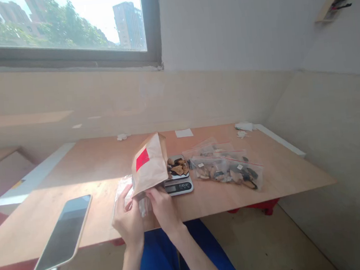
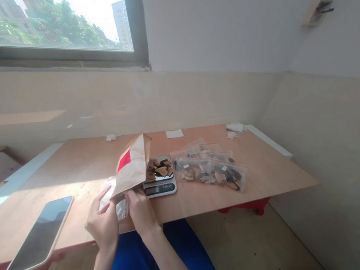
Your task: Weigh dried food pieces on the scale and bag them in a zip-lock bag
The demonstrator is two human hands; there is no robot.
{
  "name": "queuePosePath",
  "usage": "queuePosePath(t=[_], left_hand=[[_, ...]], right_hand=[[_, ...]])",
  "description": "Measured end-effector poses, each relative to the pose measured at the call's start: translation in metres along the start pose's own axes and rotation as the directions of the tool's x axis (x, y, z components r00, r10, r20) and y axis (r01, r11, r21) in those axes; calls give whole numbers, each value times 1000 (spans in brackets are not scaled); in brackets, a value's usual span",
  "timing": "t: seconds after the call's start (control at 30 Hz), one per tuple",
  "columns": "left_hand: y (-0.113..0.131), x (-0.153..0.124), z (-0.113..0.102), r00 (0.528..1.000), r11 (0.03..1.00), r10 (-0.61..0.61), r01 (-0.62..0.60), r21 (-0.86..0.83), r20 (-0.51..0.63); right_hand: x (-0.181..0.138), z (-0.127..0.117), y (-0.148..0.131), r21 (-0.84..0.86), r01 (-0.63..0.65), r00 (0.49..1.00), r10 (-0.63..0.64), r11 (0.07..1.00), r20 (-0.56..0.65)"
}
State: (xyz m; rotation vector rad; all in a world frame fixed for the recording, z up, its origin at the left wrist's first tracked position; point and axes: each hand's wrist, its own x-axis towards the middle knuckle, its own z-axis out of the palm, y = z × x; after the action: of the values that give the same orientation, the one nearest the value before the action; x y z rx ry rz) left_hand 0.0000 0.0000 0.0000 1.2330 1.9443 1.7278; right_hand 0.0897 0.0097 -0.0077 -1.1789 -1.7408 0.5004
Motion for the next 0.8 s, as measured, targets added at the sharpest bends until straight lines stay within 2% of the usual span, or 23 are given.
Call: queuePosePath(t=[0.07, 0.17, 0.23, 0.33, 0.4, 0.53, 0.67, 0.8], left_hand=[[2, 6, 1, 998, 999, 46, -46, 1, -40], [7, 18, 2, 994, 995, 52, -44, 90, -98], [12, 28, 4, 989, 990, 61, -44, 131, -136], [22, 47, 9, 973, 990, 104, -81, 117, -208], [30, 60, 14, 954, 987, 146, -123, 104, -262], [49, 86, 25, 939, 978, 208, -204, 45, -274], [69, 111, 30, 959, 972, 219, -199, 124, -182], [81, 138, 36, 971, 950, 224, -198, 239, -86]], right_hand=[[-7, -9, -1, 67, 91, 992, -85, 994, -92], [-14, -28, -1, 134, 198, 966, -169, 971, -198], [-16, -41, 4, 97, 224, 949, -194, 970, -250], [-15, -58, 22, -58, 201, 937, -209, 978, -280], [-12, -68, 37, -161, 154, 940, -194, 975, -279], [-2, -80, 63, -300, 122, 959, -191, 946, -210], [6, -81, 79, -437, 152, 970, -219, 887, -108], [11, -76, 88, -515, 154, 975, -213, 843, -57]])
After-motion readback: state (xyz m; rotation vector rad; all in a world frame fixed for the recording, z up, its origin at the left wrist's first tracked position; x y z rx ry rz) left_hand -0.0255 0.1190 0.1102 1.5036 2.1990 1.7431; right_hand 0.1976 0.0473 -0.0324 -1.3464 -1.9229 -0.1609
